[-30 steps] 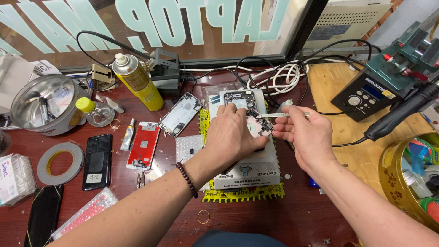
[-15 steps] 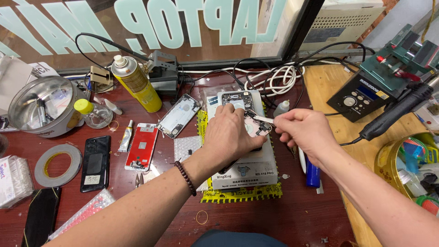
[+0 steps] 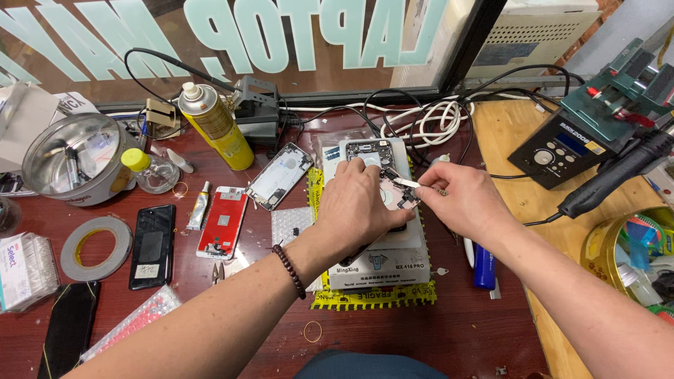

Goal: The person works at a repair bench disassembling a smartphone. They peel the back cover off the phone frame, set it in a basket with other phone parts, then use a brush and a pry tool to clean and work around the phone's internal frame while handling small components.

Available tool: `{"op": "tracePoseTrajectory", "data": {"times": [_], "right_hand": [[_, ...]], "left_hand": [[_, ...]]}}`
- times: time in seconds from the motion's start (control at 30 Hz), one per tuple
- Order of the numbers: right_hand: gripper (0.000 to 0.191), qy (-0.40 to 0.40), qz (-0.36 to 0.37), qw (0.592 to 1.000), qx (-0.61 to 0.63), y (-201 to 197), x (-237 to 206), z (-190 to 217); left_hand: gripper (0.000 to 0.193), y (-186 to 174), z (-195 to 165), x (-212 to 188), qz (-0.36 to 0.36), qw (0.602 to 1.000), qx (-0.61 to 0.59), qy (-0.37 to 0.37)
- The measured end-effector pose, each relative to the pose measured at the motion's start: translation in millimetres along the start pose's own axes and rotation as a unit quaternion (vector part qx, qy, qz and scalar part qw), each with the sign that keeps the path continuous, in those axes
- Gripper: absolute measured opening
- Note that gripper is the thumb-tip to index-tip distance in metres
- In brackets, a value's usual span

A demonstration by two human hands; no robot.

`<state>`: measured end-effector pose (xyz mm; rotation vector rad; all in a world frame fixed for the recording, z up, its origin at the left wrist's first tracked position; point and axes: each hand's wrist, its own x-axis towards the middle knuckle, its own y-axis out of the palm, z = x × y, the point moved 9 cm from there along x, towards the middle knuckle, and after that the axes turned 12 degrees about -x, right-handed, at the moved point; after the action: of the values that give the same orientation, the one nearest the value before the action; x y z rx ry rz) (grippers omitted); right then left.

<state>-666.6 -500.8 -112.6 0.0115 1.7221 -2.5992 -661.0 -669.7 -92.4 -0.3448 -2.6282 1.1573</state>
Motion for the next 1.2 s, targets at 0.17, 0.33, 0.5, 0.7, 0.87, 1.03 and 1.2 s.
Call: {"op": "tracePoseTrajectory", "data": {"times": [0.17, 0.33, 0.5, 0.7, 0.87, 1.03, 1.2], "right_hand": [[0.015, -0.076, -0.061, 0.994, -0.052, -12.1, -7.6, 19.7], [0.013, -0.125, -0.098, 0.987, -0.034, -11.6, -14.1, 28.7], [0.013, -0.132, -0.105, 0.985, -0.022, -9.8, -16.7, 27.4], [0.014, -0.035, -0.062, 0.997, -0.003, 0.6, -8.4, 7.5], [0.016, 0.103, 0.045, 0.979, 0.17, 28.5, 9.7, -21.5], [0.015, 0.109, 0.06, 0.971, 0.204, 35.7, 11.3, -26.9], [0.015, 0.101, 0.047, 0.98, 0.165, 36.5, 11.4, -28.6]], "left_hand": [[0.069, -0.1, -0.8, 2.8, -0.003, 1.0, 0.004, -0.004], [0.068, 0.5, 0.3, 2.9, -0.005, 1.0, 0.006, -0.002], [0.066, 1.6, 1.2, 3.4, -0.003, 1.0, 0.007, -0.006], [0.068, 0.3, -0.8, 3.3, -0.007, 1.0, 0.01, 0.001], [0.066, 0.2, -2.0, 2.5, -0.002, 1.0, 0.008, 0.005], [0.065, -3.6, -5.5, 2.4, -0.014, 1.0, 0.009, 0.026], [0.066, -0.4, -7.7, 2.8, -0.015, 0.999, 0.032, 0.026]]}}
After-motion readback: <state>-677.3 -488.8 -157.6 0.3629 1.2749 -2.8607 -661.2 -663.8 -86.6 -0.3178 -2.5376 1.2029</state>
